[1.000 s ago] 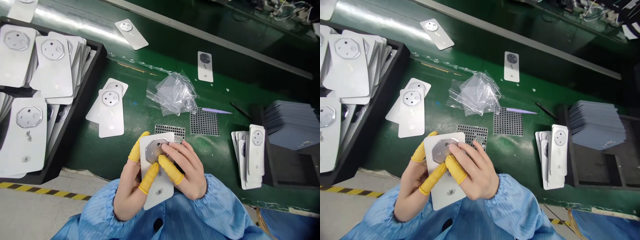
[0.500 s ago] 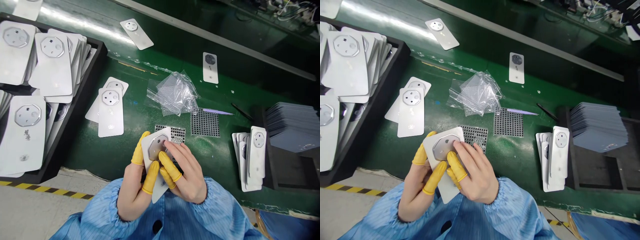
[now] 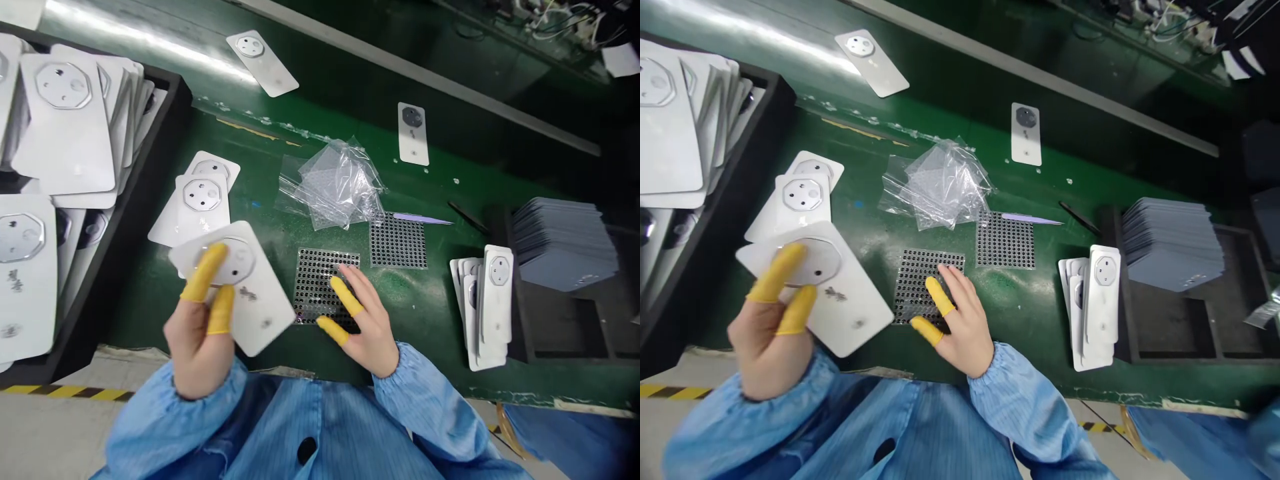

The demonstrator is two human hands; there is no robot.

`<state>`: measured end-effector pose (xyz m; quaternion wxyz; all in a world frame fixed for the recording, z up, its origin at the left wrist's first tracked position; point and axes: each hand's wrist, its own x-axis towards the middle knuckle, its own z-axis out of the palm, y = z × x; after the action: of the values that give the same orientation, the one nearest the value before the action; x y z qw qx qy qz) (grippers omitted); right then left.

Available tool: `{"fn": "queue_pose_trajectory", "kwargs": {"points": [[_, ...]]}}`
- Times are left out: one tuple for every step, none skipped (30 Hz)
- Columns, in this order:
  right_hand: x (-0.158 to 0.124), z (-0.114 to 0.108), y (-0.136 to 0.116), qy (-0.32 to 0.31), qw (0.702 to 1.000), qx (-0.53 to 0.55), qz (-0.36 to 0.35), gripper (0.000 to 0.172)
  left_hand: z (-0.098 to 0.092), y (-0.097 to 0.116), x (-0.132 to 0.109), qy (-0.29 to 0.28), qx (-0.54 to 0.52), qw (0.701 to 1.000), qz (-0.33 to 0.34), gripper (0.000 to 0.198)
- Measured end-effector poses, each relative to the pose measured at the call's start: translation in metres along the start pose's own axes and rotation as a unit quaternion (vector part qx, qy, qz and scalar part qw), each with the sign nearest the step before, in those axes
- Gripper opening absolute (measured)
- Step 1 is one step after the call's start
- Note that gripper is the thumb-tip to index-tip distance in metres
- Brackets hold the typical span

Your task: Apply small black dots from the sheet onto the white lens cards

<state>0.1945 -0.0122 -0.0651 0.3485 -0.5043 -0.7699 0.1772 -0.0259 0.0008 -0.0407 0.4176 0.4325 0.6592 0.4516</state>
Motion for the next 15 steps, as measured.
{"fn": "queue_pose_trajectory", "kwargs": {"points": [[-0.004,0.002,0.005,-0.012,1.000,-0.026,-0.002,0.048,-0.008,-0.003,0.005,0.018,0.018,1.000,-0.009,0.041],[-0.006,0.005,0.008,-0.021,0.999,-0.041,-0.007,0.044,-0.015,-0.005,0.009,0.019,0.041,0.999,-0.021,0.034],[-0.009,0.007,0.011,-0.026,0.999,-0.043,-0.011,0.040,-0.019,-0.006,0.011,-0.003,0.065,0.997,-0.035,0.031],[-0.010,0.008,0.012,-0.021,0.999,-0.034,-0.010,0.038,-0.020,-0.005,0.013,-0.045,0.087,0.994,-0.046,0.032],[-0.010,0.008,0.013,-0.012,1.000,-0.021,-0.005,0.038,-0.018,-0.003,0.013,-0.083,0.104,0.990,-0.049,0.035],[-0.010,0.006,0.012,-0.001,1.000,-0.008,-0.002,0.038,-0.013,0.000,0.012,-0.117,0.112,0.986,-0.047,0.039],[-0.009,0.003,0.011,0.006,1.000,0.001,-0.002,0.039,-0.006,0.003,0.010,-0.148,0.110,0.982,-0.043,0.043],[-0.007,0.000,0.010,0.009,1.000,0.005,-0.010,0.040,0.001,0.006,0.009,-0.178,0.097,0.978,-0.046,0.044],[-0.006,-0.004,0.008,0.007,1.000,0.004,-0.021,0.042,0.009,0.008,0.007,-0.204,0.076,0.975,-0.055,0.044],[-0.004,-0.009,0.006,0.002,0.999,-0.002,-0.033,0.043,0.016,0.010,0.005,-0.224,0.050,0.971,-0.070,0.043],[-0.002,-0.014,0.003,-0.007,0.999,-0.007,-0.039,0.043,0.022,0.012,0.003,-0.238,0.021,0.967,-0.090,0.040],[0.000,-0.018,0.001,-0.015,0.999,-0.006,-0.038,0.043,0.026,0.013,0.001,-0.242,-0.007,0.964,-0.110,0.037],[0.002,-0.021,-0.002,-0.018,0.999,0.001,-0.033,0.042,0.029,0.013,0.000,-0.239,-0.030,0.962,-0.127,0.035],[0.004,-0.024,-0.005,-0.017,0.999,0.015,-0.027,0.041,0.030,0.013,-0.001,-0.233,-0.047,0.961,-0.139,0.033],[0.007,-0.025,-0.008,-0.013,0.999,0.031,-0.025,0.039,0.031,0.013,-0.003,-0.230,-0.059,0.961,-0.145,0.032]]}}
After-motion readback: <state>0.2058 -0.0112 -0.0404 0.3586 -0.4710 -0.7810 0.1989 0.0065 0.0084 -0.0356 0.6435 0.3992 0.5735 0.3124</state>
